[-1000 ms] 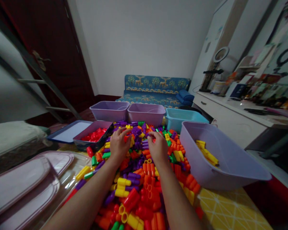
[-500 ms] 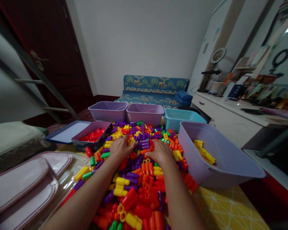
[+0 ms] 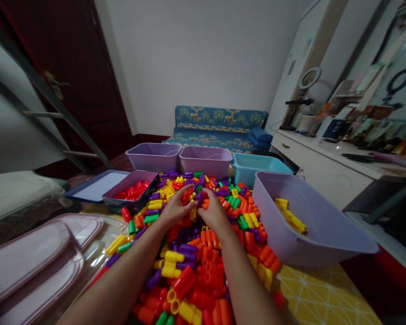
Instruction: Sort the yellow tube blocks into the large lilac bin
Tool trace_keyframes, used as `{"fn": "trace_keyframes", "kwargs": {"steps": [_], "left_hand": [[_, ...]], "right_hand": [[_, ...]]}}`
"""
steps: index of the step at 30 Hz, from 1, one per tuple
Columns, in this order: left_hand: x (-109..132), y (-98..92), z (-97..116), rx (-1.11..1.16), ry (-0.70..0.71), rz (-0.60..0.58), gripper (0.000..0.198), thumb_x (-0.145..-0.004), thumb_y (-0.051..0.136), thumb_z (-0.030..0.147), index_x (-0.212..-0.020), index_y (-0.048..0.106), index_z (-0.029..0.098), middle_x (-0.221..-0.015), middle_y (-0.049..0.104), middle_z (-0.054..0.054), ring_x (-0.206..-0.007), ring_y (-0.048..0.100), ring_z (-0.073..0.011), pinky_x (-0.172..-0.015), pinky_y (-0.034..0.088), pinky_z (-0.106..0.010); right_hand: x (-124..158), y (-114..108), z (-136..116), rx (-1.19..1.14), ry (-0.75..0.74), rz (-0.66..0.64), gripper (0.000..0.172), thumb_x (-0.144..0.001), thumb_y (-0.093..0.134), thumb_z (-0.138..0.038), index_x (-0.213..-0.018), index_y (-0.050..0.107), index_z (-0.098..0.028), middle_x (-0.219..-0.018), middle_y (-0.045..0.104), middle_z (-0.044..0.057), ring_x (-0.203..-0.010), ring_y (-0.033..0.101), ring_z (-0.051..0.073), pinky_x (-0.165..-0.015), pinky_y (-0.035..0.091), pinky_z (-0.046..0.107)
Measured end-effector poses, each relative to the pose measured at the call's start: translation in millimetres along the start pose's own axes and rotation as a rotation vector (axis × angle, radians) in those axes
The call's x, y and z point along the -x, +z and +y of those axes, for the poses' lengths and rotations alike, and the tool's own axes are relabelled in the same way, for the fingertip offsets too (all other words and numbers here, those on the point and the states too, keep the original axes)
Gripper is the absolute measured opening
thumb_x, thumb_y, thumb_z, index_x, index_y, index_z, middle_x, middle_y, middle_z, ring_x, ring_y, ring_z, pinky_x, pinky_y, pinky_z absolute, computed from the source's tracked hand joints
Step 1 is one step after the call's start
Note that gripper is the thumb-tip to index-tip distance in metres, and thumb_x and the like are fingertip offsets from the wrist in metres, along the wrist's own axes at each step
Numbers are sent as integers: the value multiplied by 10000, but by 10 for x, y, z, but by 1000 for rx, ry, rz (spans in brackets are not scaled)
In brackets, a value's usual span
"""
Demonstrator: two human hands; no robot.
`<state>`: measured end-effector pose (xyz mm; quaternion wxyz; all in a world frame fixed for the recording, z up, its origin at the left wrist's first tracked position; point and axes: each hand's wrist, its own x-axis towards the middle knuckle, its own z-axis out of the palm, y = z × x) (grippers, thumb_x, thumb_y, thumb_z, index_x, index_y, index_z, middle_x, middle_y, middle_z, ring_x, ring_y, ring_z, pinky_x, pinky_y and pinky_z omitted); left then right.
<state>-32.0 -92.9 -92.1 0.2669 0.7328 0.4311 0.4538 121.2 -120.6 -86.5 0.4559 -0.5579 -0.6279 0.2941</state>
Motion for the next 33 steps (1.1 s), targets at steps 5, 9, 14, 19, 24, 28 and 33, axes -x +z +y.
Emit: {"fn": "trace_keyframes", "kwargs": {"steps": [5,9,14,19,24,28,33], "left_hand": [[-17,22,-47,192,46,23,556,-721,684,199,-1265,571,207,-1304,591,-87,-1224,534,-256,-1065,398,-401],[-18,65,-71,316,78,71,582,-718,661,170,-1287,550,212,-1332,563,-82,-1231,527,-245,-1046,423,-374],[0,48,9,384,57,74,609,-742,605,178,-1341,504,216,-1384,523,-85,-1225,533,-239,-1005,461,-359],[-1,-20,74,252,52,50,536,-741,534,142,-1268,589,219,-1347,568,-51,-1296,467,-239,-1094,370,-395],[16,-43,97,292,-4,69,421,-802,549,199,-1214,634,197,-1270,629,-60,-1233,530,-238,-1085,375,-391],[41,-53,136,348,74,41,342,-861,554,292,-1175,658,205,-1220,658,-60,-1188,564,-219,-1055,404,-354],[44,-62,173,331,87,57,305,-894,514,368,-979,736,177,-1137,683,-85,-1135,590,-221,-1019,431,-346]], "right_hand": [[1,88,-52,-213,-120,-36,705,-609,550,-46,-1290,510,-225,-1291,582,75,-1203,545,205,-1046,419,384],[-5,89,-84,-317,-167,-30,680,-640,555,-79,-1298,502,-241,-1336,550,62,-1230,523,204,-1002,464,355],[12,59,-154,-369,-155,-10,597,-663,566,-118,-1248,534,-237,-1297,579,59,-1175,560,203,-960,486,347],[21,37,-167,-383,-131,27,550,-649,565,-128,-1190,555,-230,-1231,614,53,-1140,575,200,-973,463,357],[25,41,-164,-373,-97,10,566,-628,566,-136,-1186,556,-232,-1213,619,52,-1145,565,206,-973,450,361],[38,46,-174,-337,-84,9,530,-641,546,-144,-1162,554,-236,-1188,630,49,-1132,572,205,-934,459,346],[29,50,-144,-324,-103,-6,499,-645,557,-138,-1137,546,-222,-1157,641,60,-1091,597,199,-921,472,346]]}}
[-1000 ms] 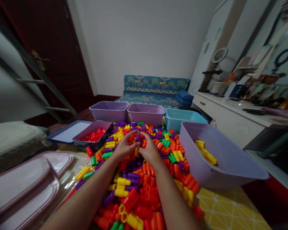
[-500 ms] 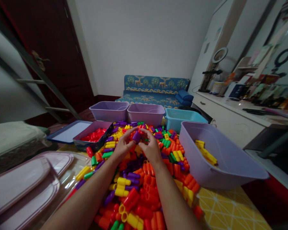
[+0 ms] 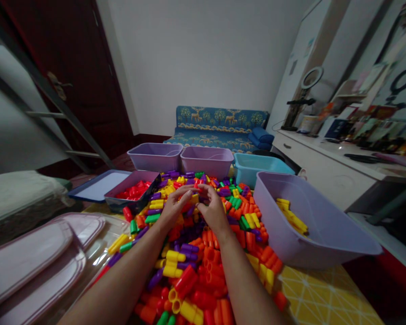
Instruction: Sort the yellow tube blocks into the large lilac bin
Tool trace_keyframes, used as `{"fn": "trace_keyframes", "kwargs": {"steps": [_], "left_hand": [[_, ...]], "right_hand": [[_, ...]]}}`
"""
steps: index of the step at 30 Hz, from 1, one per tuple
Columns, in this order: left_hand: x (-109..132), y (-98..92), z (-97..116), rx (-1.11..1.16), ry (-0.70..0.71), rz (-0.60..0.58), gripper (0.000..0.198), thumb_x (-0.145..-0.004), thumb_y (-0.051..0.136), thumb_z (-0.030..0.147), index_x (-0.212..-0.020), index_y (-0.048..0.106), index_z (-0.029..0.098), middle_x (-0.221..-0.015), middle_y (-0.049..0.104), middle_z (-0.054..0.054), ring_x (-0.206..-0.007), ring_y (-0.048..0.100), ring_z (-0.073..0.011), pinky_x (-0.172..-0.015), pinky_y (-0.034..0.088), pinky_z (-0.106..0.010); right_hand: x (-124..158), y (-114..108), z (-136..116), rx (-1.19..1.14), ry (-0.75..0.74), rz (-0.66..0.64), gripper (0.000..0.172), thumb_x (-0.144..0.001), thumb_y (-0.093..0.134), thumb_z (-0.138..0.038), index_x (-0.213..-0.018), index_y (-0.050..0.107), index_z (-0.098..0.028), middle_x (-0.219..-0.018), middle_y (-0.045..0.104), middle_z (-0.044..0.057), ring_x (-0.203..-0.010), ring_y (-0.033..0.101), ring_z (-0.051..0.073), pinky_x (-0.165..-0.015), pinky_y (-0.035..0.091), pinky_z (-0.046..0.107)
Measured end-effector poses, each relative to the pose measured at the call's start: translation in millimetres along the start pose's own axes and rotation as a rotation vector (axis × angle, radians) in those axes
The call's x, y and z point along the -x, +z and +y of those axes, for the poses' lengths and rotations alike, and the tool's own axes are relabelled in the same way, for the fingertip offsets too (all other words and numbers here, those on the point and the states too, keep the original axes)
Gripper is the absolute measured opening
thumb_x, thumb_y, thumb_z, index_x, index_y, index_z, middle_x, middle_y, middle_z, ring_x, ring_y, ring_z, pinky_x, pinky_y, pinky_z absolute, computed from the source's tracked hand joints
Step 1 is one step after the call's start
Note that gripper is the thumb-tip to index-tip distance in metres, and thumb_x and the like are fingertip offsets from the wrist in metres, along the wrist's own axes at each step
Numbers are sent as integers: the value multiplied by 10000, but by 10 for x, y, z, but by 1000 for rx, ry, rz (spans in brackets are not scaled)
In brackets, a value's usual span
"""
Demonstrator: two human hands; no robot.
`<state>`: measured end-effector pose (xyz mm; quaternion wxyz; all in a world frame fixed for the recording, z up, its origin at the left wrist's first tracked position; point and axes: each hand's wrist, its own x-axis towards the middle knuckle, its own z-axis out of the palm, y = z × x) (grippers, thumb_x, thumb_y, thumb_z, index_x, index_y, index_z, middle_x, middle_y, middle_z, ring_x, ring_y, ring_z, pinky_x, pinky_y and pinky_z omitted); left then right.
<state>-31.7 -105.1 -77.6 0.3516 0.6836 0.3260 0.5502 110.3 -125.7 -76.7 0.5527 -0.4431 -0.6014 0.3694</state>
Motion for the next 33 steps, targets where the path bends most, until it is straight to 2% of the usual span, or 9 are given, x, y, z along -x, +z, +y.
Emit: {"fn": "trace_keyframes", "kwargs": {"steps": [6,12,15,19,22,25,28,33], "left_hand": [[-12,2,-19,-28,-40,25,294,-871,547,368,-964,745,172,-1123,679,-90,-1100,602,-216,-991,448,-337],[-25,-15,-79,-70,-47,81,249,-836,579,347,-921,755,193,-1035,693,-73,-1037,621,-212,-963,468,-351],[-72,-51,-129,52,-48,253,264,-804,607,359,-952,744,189,-1067,683,-79,-1053,614,-221,-949,484,-370],[-191,-199,-203,375,-39,682,351,-785,607,349,-1068,682,156,-1136,649,-107,-1027,625,-202,-915,514,-365],[-277,-396,-292,436,-36,911,358,-814,540,334,-1123,630,176,-1161,626,-105,-1037,613,-173,-922,515,-341],[-335,-597,-426,342,-73,966,327,-856,444,364,-1103,587,206,-1159,590,-90,-1094,579,-167,-930,517,-328],[-370,-722,-552,299,-115,980,257,-880,371,352,-1013,559,237,-1043,559,-69,-1080,578,-161,-968,503,-334],[-377,-728,-573,329,-147,1004,239,-890,338,307,-1025,529,257,-997,524,-63,-1086,589,-157,-985,485,-322]], "right_hand": [[-5,13,17,-20,-11,-38,525,-629,551,-120,-1143,553,-227,-1187,633,60,-1102,596,194,-945,483,355],[26,56,-2,-81,84,-107,722,-620,567,-128,-1317,468,-285,-1392,495,76,-1138,583,207,-927,499,367],[25,63,18,-89,120,-89,754,-619,601,-146,-1343,439,-278,-1386,498,101,-1156,576,220,-954,478,397],[15,61,64,-61,129,-72,725,-636,631,-166,-1330,440,-257,-1350,532,123,-1168,569,227,-994,437,433],[15,62,85,-58,114,-66,704,-653,638,-174,-1323,442,-266,-1332,549,121,-1149,583,222,-979,447,436],[16,67,97,-57,106,-55,693,-658,648,-182,-1316,449,-274,-1319,560,114,-1137,590,219,-972,455,436],[13,69,111,-59,106,-58,691,-659,648,-184,-1315,450,-272,-1308,564,112,-1123,596,216,-966,461,437],[10,68,128,-75,109,-53,703,-647,655,-199,-1317,451,-249,-1297,559,125,-1096,603,219,-952,473,424]]}}
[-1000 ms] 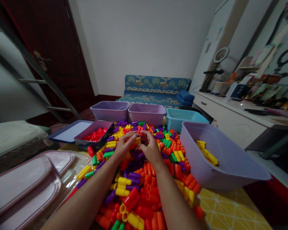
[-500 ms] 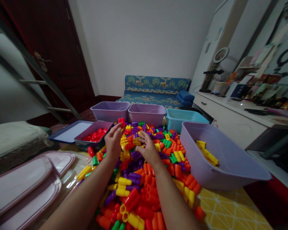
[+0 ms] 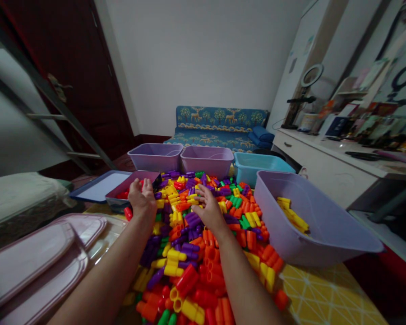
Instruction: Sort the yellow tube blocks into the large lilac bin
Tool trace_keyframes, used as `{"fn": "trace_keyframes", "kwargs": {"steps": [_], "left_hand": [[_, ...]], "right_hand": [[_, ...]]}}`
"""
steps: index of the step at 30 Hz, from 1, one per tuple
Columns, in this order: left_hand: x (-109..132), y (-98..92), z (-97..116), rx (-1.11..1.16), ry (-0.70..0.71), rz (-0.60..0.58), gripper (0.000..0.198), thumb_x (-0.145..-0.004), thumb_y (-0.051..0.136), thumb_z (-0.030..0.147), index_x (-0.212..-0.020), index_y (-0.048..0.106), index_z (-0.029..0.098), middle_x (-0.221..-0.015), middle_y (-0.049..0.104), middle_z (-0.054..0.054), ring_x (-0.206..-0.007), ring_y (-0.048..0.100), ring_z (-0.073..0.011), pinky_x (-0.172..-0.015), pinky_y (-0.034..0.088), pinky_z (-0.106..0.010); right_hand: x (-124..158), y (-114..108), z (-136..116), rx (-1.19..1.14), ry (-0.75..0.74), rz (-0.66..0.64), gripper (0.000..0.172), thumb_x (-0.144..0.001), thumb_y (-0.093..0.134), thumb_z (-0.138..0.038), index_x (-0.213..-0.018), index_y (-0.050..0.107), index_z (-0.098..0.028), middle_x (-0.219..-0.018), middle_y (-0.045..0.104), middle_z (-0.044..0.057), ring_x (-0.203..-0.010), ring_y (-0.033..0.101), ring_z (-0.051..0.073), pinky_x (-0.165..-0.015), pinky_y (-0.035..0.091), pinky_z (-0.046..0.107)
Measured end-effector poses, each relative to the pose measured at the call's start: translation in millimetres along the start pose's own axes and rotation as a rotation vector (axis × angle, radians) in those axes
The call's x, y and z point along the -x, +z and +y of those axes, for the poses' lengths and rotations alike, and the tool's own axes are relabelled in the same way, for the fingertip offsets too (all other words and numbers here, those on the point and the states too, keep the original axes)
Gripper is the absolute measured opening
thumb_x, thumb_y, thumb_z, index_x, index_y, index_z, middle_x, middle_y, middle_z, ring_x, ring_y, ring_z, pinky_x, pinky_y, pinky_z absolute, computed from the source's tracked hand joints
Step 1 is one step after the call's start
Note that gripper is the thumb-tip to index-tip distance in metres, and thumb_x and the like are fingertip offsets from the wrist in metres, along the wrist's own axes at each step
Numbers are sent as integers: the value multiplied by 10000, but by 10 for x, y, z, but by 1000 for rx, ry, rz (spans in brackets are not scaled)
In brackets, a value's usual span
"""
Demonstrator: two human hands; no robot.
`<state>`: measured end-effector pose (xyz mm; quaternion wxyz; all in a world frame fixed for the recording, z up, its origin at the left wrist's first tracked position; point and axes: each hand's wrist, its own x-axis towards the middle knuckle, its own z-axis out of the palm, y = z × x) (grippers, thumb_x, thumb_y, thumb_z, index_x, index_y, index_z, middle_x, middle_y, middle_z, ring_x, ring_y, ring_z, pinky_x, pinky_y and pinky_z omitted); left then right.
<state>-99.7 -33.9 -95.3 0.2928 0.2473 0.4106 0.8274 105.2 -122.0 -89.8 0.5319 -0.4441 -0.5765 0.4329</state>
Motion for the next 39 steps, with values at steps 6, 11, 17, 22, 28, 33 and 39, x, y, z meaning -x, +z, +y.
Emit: {"fn": "trace_keyframes", "kwargs": {"steps": [6,11,17,22,28,33,39], "left_hand": [[248,52,222,-87,-118,-228,374,-801,477,341,-1128,581,194,-1098,645,-103,-975,653,-186,-845,531,-339],[472,71,415,-987,127,-702,375,-761,555,453,-954,721,178,-867,723,-112,-889,669,-275,-792,506,-379],[675,59,466,-1440,374,-1069,599,-678,706,417,-1235,601,225,-1181,660,-134,-1052,633,-300,-870,478,-357],[759,101,357,-1328,395,-1124,581,-743,642,285,-1304,542,169,-1063,708,-140,-986,656,-290,-855,485,-359],[796,185,186,-668,-164,-965,509,-835,564,403,-1269,571,138,-1006,703,-114,-754,662,-198,-677,531,-304],[812,181,143,-259,-453,-914,601,-745,686,439,-1255,580,139,-971,699,-100,-682,641,-160,-608,536,-269],[774,149,132,-185,-555,-883,501,-758,658,385,-1197,626,146,-878,709,-74,-576,590,-117,-565,512,-239]], "right_hand": [[2,12,-16,16,-2,3,636,-648,637,-200,-1270,510,-233,-1295,567,125,-1086,608,222,-906,502,398],[-35,-41,18,183,-34,130,462,-680,574,-171,-1141,596,-196,-1172,651,103,-1014,638,206,-889,511,388],[-47,-72,88,337,-30,168,394,-705,570,-170,-1095,625,-151,-1089,680,109,-898,663,194,-833,539,368],[-33,-48,121,430,-88,137,402,-691,595,-143,-1088,643,-186,-1112,669,79,-931,647,195,-871,525,374],[-46,-69,121,331,-90,193,441,-696,612,-164,-1135,633,-208,-1136,672,74,-1026,632,222,-900,515,396],[-42,-33,90,245,-124,191,419,-715,627,-238,-1131,636,-186,-1151,667,98,-1047,626,233,-897,515,395],[-41,-24,72,197,-94,223,500,-733,612,-272,-1224,596,-179,-1154,662,117,-982,648,231,-838,538,381]]}}
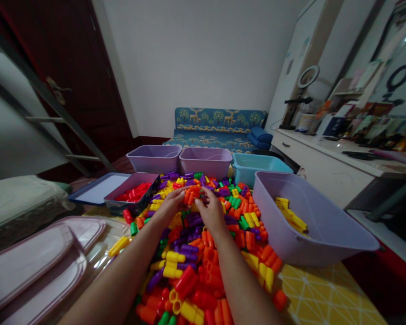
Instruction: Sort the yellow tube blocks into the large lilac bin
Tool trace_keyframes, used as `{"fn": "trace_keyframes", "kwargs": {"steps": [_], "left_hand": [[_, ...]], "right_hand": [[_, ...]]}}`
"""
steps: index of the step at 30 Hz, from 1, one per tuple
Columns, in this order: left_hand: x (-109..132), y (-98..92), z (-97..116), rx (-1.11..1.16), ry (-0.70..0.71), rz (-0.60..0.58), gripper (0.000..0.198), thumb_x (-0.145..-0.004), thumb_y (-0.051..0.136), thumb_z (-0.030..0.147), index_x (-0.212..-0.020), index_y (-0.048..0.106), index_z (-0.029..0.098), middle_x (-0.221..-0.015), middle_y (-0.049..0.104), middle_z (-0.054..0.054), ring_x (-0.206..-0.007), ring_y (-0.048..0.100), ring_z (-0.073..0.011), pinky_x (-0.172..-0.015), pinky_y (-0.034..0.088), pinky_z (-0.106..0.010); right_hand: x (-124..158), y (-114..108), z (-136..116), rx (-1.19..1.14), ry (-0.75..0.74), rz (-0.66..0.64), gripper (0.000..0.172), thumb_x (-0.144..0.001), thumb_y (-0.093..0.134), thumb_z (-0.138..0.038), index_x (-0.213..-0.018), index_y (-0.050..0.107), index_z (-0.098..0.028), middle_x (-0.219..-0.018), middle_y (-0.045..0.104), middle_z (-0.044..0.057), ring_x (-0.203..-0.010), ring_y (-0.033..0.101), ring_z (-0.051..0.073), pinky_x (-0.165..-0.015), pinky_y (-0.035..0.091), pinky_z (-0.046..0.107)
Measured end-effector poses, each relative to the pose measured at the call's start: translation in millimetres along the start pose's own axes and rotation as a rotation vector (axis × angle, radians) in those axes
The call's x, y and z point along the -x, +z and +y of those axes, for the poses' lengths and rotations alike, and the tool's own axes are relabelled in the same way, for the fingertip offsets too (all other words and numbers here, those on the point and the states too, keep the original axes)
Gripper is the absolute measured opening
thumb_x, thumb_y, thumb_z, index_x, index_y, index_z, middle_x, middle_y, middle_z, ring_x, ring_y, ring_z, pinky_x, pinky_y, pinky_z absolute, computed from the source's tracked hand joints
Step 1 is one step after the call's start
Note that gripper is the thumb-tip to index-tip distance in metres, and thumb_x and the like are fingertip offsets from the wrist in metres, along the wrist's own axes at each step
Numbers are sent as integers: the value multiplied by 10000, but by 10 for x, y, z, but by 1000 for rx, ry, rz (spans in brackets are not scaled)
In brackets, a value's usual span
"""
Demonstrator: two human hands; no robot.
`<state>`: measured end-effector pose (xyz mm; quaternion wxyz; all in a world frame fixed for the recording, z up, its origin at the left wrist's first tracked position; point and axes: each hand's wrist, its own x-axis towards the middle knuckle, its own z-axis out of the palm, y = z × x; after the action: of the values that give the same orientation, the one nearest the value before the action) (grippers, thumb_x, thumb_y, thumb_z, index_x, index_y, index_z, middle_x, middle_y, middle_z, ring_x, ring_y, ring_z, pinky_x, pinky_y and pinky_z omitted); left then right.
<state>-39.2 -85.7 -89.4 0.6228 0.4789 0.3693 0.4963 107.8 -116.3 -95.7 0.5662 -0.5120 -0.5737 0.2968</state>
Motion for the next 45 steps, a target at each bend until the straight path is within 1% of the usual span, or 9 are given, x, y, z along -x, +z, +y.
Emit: {"fn": "trace_keyframes", "kwargs": {"steps": [5,9,14,19,22,25,30,35,45], "left_hand": [[-4,-15,1,-1,7,-8,412,-728,677,387,-1055,692,137,-798,683,-50,-599,569,-108,-515,457,-186],[-1,-12,6,-6,27,-18,401,-725,688,412,-1020,704,141,-723,656,-27,-534,526,-86,-472,422,-172],[-17,-28,-3,83,49,17,446,-722,708,384,-1092,665,138,-792,671,-39,-587,605,-104,-571,514,-219],[-47,-3,-66,159,121,38,711,-686,766,276,-1340,502,190,-1089,639,-100,-932,675,-190,-892,527,-346],[-37,31,-73,138,178,52,820,-675,784,275,-1408,416,270,-1378,481,-138,-1150,592,-263,-992,467,-427],[-7,64,-42,72,228,-8,807,-672,789,300,-1396,433,289,-1454,425,-119,-1240,522,-296,-1035,424,-441],[14,91,-17,-11,227,-110,692,-617,821,337,-1259,587,221,-1372,533,-119,-1172,571,-287,-962,483,-389],[-44,61,-80,-65,175,-102,590,-563,848,349,-1091,681,144,-1058,715,-120,-970,663,-257,-869,524,-369],[-68,20,-106,-24,153,-57,541,-513,870,296,-998,703,124,-972,733,-109,-924,678,-251,-876,515,-375]], "right_hand": [[31,-25,-109,32,-68,-14,446,-747,606,-279,-1188,633,-219,-1211,648,79,-987,644,221,-875,524,377],[25,-43,-124,-5,-90,31,324,-754,609,-284,-1057,682,-193,-1076,708,78,-943,664,226,-863,529,376],[-15,-63,-71,-156,9,99,295,-728,637,-321,-964,687,-151,-954,733,93,-825,687,236,-697,555,350],[-25,-67,-33,-167,31,113,296,-715,657,-347,-935,694,-154,-915,737,89,-828,688,237,-710,551,356],[-23,-55,0,-178,55,98,307,-701,671,-360,-928,681,-154,-884,735,89,-764,687,224,-689,554,358],[-20,-42,22,-183,78,94,323,-686,679,-362,-935,662,-157,-862,734,88,-747,688,222,-657,555,342],[-4,-40,-7,-151,98,44,328,-687,665,-368,-934,655,-152,-884,738,95,-770,694,227,-649,552,325],[5,-35,-12,-112,115,3,360,-696,653,-403,-948,658,-145,-879,737,91,-742,696,223,-608,550,311],[30,-30,-84,-106,102,-14,405,-752,616,-497,-936,677,-141,-837,731,90,-679,684,212,-565,536,297]]}}
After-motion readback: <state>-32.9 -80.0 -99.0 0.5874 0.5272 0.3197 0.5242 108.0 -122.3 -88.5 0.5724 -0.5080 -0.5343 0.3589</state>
